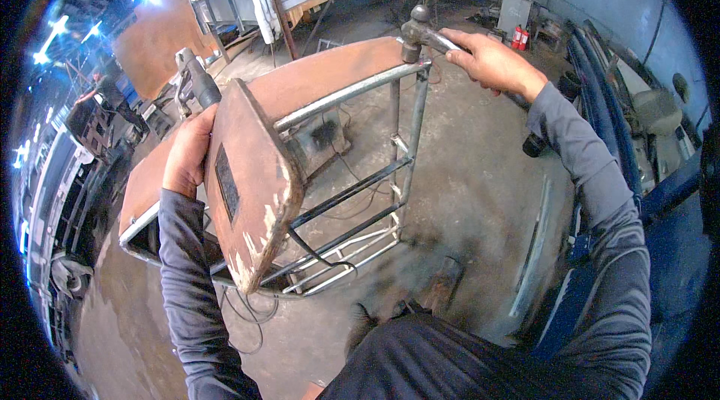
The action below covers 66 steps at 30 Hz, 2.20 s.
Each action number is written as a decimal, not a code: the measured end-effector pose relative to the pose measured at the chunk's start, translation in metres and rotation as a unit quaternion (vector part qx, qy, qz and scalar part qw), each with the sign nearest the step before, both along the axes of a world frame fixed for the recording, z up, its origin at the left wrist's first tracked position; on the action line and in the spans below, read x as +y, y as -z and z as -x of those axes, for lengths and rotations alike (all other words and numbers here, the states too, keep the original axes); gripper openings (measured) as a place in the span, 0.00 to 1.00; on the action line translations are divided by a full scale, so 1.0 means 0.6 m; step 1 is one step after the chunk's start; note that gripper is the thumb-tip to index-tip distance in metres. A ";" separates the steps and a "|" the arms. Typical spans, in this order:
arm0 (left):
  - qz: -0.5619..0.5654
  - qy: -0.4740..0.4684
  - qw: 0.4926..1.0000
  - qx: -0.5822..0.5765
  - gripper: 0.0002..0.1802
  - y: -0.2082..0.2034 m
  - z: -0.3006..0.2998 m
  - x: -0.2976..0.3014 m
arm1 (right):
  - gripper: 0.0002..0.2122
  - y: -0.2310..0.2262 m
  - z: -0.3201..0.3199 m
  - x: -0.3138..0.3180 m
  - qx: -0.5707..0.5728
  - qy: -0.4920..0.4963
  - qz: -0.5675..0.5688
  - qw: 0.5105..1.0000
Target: The person welds a metal frame using a welding torch and hammer. They repeatedly weld joints, tap the welds with a hammer, and adjust the frame's position while wearing a welding mask.
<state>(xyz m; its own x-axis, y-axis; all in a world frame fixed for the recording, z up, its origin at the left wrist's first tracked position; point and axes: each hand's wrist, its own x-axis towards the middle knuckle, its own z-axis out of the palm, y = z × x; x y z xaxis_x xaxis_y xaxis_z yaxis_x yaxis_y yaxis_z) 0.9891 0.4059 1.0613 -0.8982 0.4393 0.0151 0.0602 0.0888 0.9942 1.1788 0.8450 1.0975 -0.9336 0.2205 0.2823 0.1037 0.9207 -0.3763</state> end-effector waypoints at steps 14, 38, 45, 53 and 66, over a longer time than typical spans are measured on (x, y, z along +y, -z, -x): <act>-0.018 -0.004 1.000 0.000 0.18 0.002 0.013 0.010 | 0.25 -0.020 -0.001 0.023 -0.021 0.008 -0.006 1.000; -0.019 0.027 0.999 -0.009 0.18 -0.007 -0.001 0.020 | 0.24 -0.031 -0.023 0.028 0.056 0.043 0.043 0.997; -0.039 0.009 0.999 -0.006 0.19 0.011 0.014 0.010 | 0.23 -0.006 -0.016 0.023 0.015 0.031 0.062 0.997; -0.014 -0.022 0.999 0.027 0.21 0.004 0.005 0.018 | 0.23 0.022 0.012 -0.006 0.119 -0.130 0.012 0.984; -0.127 -0.119 0.983 0.066 0.38 0.085 -0.275 -0.168 | 0.20 -0.020 0.094 -0.141 0.106 -0.289 0.054 0.950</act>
